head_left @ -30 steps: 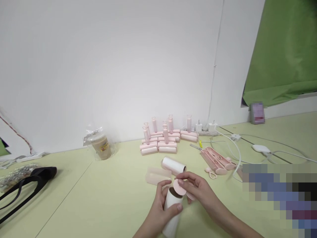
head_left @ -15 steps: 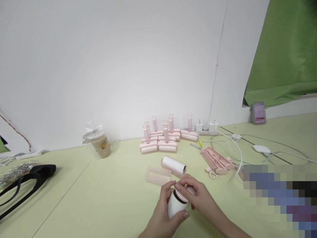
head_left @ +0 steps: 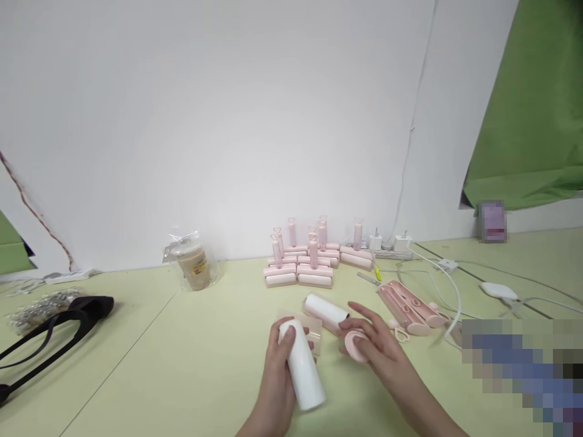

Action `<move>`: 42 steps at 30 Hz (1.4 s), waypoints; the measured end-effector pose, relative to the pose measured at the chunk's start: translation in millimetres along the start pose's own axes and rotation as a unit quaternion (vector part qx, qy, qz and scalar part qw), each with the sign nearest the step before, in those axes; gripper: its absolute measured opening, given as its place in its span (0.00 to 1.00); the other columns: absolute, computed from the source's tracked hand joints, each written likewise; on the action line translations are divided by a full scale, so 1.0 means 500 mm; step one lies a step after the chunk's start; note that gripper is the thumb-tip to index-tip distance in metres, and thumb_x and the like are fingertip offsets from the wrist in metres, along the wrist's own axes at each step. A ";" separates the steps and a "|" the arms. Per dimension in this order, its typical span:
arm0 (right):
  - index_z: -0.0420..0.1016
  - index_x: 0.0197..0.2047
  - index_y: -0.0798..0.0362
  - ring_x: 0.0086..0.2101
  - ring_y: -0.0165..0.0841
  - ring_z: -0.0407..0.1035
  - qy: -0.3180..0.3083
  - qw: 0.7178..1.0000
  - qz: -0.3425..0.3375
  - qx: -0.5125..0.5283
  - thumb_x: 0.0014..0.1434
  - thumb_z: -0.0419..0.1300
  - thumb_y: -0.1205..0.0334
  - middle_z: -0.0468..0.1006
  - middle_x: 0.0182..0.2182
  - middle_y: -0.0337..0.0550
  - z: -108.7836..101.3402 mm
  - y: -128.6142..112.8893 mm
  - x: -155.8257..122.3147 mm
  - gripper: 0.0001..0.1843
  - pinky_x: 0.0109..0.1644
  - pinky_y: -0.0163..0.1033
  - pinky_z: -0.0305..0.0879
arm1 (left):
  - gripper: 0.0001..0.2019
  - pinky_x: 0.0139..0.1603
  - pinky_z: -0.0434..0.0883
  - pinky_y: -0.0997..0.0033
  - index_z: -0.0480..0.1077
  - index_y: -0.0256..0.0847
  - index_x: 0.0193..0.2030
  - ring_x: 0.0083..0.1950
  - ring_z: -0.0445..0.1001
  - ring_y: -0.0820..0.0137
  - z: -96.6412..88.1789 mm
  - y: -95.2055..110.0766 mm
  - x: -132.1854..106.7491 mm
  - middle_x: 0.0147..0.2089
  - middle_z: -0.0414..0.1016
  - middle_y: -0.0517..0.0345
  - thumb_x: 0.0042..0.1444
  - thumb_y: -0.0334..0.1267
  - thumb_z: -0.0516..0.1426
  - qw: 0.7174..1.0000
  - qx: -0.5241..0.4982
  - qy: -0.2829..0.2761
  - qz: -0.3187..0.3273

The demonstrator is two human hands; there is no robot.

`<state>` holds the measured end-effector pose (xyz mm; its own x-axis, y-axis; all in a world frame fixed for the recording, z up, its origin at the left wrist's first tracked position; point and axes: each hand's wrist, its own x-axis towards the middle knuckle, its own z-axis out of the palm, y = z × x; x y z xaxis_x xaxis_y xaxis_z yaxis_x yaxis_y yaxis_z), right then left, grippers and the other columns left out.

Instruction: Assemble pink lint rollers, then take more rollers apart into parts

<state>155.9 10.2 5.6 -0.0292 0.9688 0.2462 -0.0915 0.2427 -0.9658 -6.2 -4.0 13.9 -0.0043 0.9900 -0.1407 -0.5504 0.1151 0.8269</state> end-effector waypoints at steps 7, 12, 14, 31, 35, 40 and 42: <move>0.52 0.60 0.49 0.52 0.31 0.63 -0.049 0.860 -0.401 -0.313 0.59 0.45 0.73 0.74 0.48 0.44 0.003 -0.026 -0.036 0.26 0.54 0.35 0.62 | 0.13 0.39 0.71 0.72 0.69 0.31 0.39 0.35 0.75 0.68 0.062 -0.009 0.023 0.36 0.74 0.48 0.57 0.41 0.53 0.954 -0.258 -0.020 -0.152; 0.65 0.53 0.56 0.58 0.25 0.52 -0.152 0.633 -0.556 -0.517 0.48 0.46 0.78 0.70 0.52 0.36 0.032 -0.003 -0.036 0.28 0.64 0.35 0.31 | 0.18 0.27 0.70 0.79 0.70 0.30 0.30 0.25 0.74 0.72 0.077 -0.024 0.024 0.25 0.73 0.51 0.58 0.45 0.50 0.908 -0.319 -0.028 -0.269; 0.66 0.52 0.56 0.60 0.25 0.46 -0.145 0.612 -0.559 -0.540 0.46 0.45 0.79 0.66 0.55 0.36 0.037 0.004 -0.034 0.29 0.64 0.36 0.28 | 0.19 0.25 0.69 0.79 0.70 0.31 0.29 0.23 0.72 0.73 0.074 -0.017 0.019 0.23 0.72 0.52 0.59 0.46 0.49 0.908 -0.319 -0.012 -0.273; 0.52 0.61 0.47 0.60 0.39 0.47 -0.143 0.867 -0.336 -0.339 0.57 0.55 0.55 0.60 0.59 0.45 0.024 0.001 -0.046 0.30 0.58 0.45 0.56 | 0.20 0.41 0.70 0.71 0.69 0.30 0.46 0.41 0.75 0.64 0.069 -0.006 -0.002 0.39 0.76 0.48 0.57 0.46 0.51 0.951 -0.240 -0.066 -0.184; 0.50 0.62 0.50 0.59 0.39 0.49 -0.189 0.813 -0.382 -0.397 0.56 0.56 0.56 0.66 0.55 0.45 0.016 0.006 -0.027 0.33 0.61 0.48 0.47 | 0.19 0.40 0.70 0.71 0.69 0.31 0.45 0.41 0.75 0.63 0.048 -0.021 0.004 0.38 0.76 0.49 0.54 0.45 0.55 0.960 -0.181 -0.045 -0.210; 0.49 0.63 0.55 0.58 0.37 0.53 -0.344 0.736 -0.354 -0.463 0.58 0.50 0.62 0.65 0.56 0.47 0.020 -0.045 -0.020 0.30 0.63 0.47 0.40 | 0.18 0.37 0.71 0.72 0.68 0.42 0.43 0.39 0.75 0.65 0.010 -0.063 0.012 0.35 0.76 0.57 0.42 0.38 0.63 0.971 -0.174 -0.008 -0.162; 0.52 0.62 0.53 0.57 0.35 0.55 -0.379 0.723 -0.353 -0.456 0.56 0.49 0.65 0.65 0.56 0.45 0.018 -0.070 -0.012 0.30 0.62 0.44 0.42 | 0.15 0.28 0.70 0.75 0.68 0.41 0.38 0.29 0.75 0.69 0.009 -0.066 0.016 0.29 0.74 0.59 0.43 0.42 0.62 0.969 -0.170 0.001 -0.179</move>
<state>150.2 -4.6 38.5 -0.8654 0.3637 0.3446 0.3345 0.9315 -0.1432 15.5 0.2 -12.1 0.2369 0.8912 -0.3869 -0.7595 0.4182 0.4983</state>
